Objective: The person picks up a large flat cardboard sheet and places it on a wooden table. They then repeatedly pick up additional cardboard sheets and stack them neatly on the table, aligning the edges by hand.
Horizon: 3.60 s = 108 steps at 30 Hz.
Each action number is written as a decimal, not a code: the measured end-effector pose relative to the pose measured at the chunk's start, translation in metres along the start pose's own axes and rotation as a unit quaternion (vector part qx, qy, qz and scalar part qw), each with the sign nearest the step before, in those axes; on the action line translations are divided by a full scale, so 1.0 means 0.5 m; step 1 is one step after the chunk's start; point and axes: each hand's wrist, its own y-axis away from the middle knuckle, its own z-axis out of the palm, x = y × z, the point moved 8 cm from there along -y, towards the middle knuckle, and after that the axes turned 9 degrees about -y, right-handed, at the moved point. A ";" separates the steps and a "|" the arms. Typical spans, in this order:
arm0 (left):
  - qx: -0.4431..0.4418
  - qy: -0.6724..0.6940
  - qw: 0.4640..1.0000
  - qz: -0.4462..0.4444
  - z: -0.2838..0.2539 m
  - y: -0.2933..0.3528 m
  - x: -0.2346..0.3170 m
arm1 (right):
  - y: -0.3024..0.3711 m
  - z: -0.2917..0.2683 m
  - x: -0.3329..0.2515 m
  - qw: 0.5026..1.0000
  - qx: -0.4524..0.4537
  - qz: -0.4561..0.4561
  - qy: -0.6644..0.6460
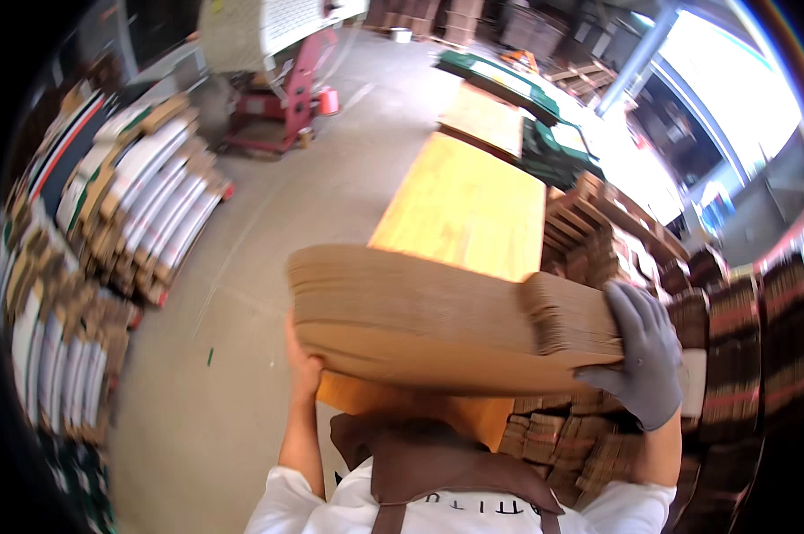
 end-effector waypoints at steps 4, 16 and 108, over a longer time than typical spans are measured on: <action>0.081 -0.182 0.974 0.111 -0.085 0.019 -0.099 | 0.105 -0.103 0.098 0.994 0.101 0.013 -0.033; 0.075 -0.094 0.988 -0.091 -0.170 -0.024 -0.213 | 0.708 0.485 0.608 0.673 0.388 0.408 -0.479; 0.035 -0.044 0.861 -0.506 -0.273 0.171 -0.563 | 1.156 0.806 -0.005 0.377 0.477 0.695 -0.384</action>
